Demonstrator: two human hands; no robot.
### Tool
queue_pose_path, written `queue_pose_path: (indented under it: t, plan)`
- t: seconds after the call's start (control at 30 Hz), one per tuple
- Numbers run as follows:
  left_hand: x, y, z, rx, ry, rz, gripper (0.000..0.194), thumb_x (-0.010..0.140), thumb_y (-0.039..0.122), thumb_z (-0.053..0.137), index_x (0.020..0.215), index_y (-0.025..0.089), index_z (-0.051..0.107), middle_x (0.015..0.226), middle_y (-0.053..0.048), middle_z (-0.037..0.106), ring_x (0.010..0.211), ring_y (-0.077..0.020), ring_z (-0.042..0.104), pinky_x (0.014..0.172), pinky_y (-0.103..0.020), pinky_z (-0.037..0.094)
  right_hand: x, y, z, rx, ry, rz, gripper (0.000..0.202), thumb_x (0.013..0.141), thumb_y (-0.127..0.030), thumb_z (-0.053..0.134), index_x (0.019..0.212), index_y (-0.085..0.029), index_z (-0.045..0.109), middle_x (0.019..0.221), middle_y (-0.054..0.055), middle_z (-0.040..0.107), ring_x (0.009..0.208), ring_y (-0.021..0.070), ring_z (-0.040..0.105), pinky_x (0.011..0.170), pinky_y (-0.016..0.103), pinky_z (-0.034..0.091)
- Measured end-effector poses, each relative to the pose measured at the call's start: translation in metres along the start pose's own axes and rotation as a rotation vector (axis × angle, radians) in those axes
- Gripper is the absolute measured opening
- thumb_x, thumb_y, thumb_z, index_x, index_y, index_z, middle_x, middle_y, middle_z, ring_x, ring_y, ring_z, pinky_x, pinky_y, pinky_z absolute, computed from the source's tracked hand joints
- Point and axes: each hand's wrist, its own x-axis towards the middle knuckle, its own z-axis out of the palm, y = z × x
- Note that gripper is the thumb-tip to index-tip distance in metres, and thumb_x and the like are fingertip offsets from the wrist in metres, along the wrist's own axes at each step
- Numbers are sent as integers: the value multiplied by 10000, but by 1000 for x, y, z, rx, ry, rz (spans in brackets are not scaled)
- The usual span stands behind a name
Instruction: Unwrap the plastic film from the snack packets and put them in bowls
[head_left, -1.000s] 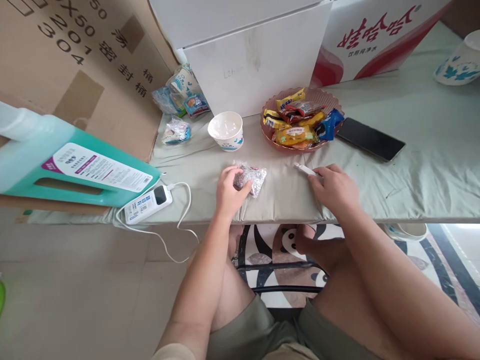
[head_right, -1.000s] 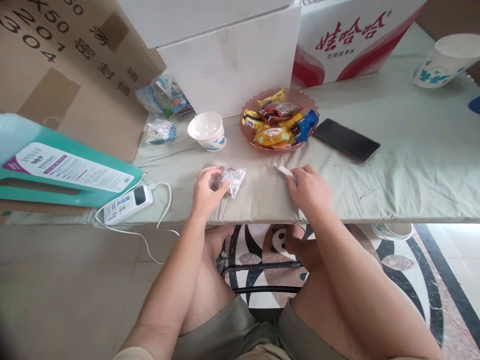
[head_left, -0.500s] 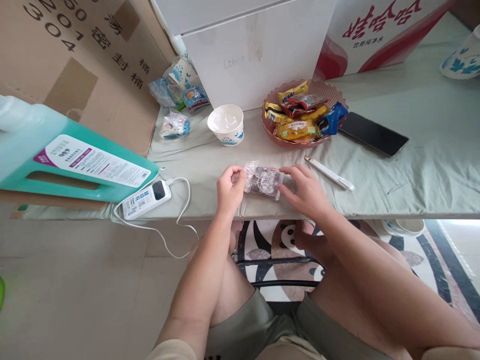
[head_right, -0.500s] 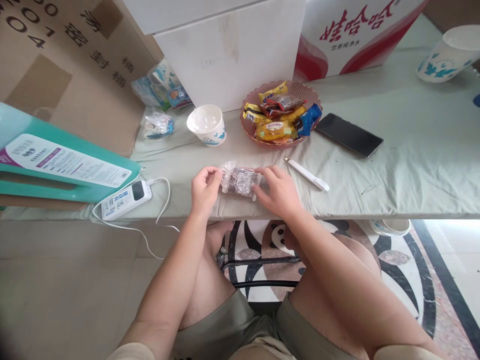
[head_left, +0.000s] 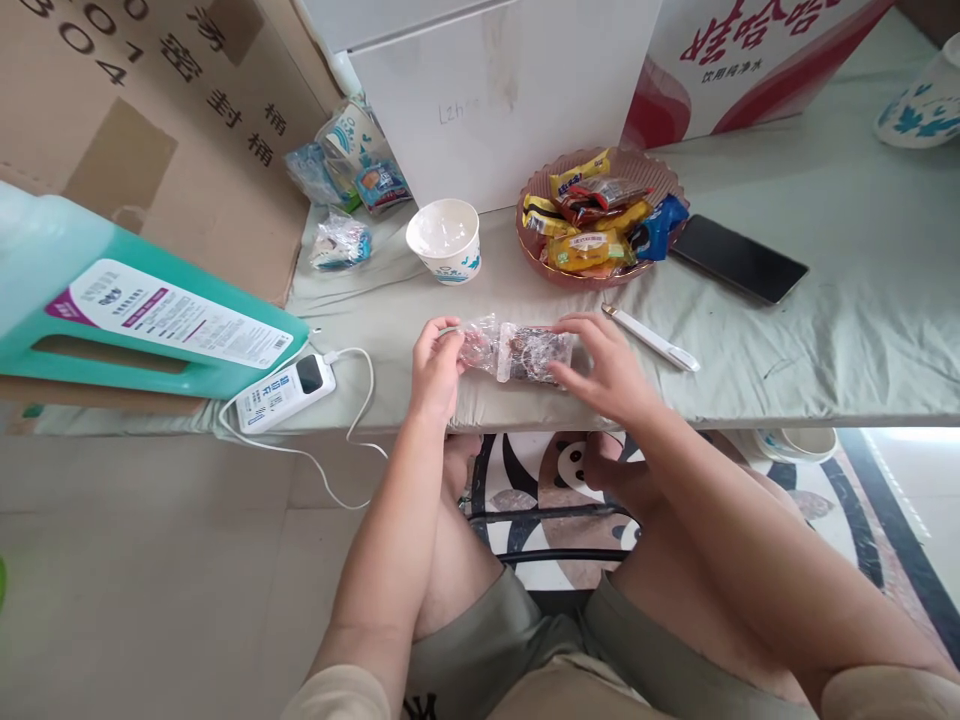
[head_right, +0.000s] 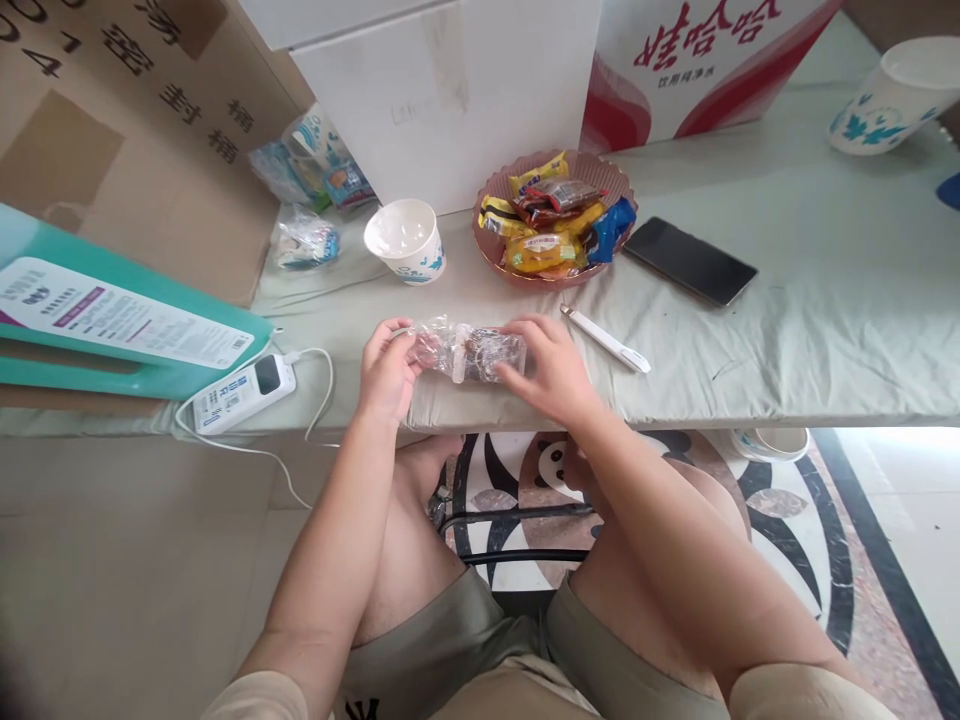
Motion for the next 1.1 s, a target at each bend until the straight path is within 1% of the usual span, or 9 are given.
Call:
queue_pose_path:
  t: [0.07,0.13,0.27,0.43,0.63,0.73,0.83,0.97,1.1]
  plan:
    - [-1,-2,0,71,-64,38,347,727,376,763,1001,235,604,852,-8,701,776,-155,687,655,-251,528,0,-2,6,-19,-34,-43,300,865,-366,670,1134,-236,693,1269,132,666,1215,328,585,1074,523,451]
    - [-1,-5,1,168,-102,120,381,697,388,818,993,217,649,844,-12,704,788,-152,671,687,-252,521,1,-4,11,-9,-36,-26,162,898,-331,624,999,-241,714,1238,126,684,1184,320,601,1072,531,449]
    - [1,-6,-1,260,-26,237,248,718,372,810,827,195,674,742,7,651,678,-121,591,625,-235,485,5,-3,5,105,51,112,125,918,-302,541,875,-237,639,1134,111,721,1085,282,661,986,480,498]
    - [6,0,-11,198,86,229,219,723,348,784,761,194,633,696,24,580,591,-94,516,483,-199,406,6,6,-15,170,184,364,98,920,-323,499,903,-239,546,963,72,725,878,229,668,798,384,513]
    - [10,4,-28,203,136,165,203,734,341,762,786,187,640,675,21,583,546,-94,523,502,-214,421,4,20,-34,92,232,552,129,896,-355,513,865,-237,553,800,48,701,729,209,646,753,378,497]
    - [10,2,-34,348,185,209,259,726,308,754,950,196,687,885,-34,680,659,-129,605,580,-248,488,1,21,-40,-87,310,491,123,859,-298,507,899,-235,604,885,82,723,811,242,659,780,409,507]
    - [7,-1,-36,589,96,410,418,715,274,770,1128,237,713,1230,-90,667,1067,-231,666,855,-352,569,-1,17,-36,-156,357,269,234,839,-236,491,1026,-235,631,1036,115,731,965,277,677,851,446,530]
    - [2,-4,-32,811,-94,620,142,797,260,724,927,241,778,1327,-94,619,1282,-284,596,1106,-482,481,-1,10,-18,-217,97,-41,315,875,-283,576,1178,-236,654,1211,130,719,1148,328,640,986,503,484]
    - [-1,-4,-29,800,-90,718,117,875,262,660,893,230,771,1205,-96,647,1182,-261,643,1058,-467,518,0,11,-7,-327,-17,-22,188,935,-273,539,974,-235,719,926,94,730,937,297,641,887,462,465]
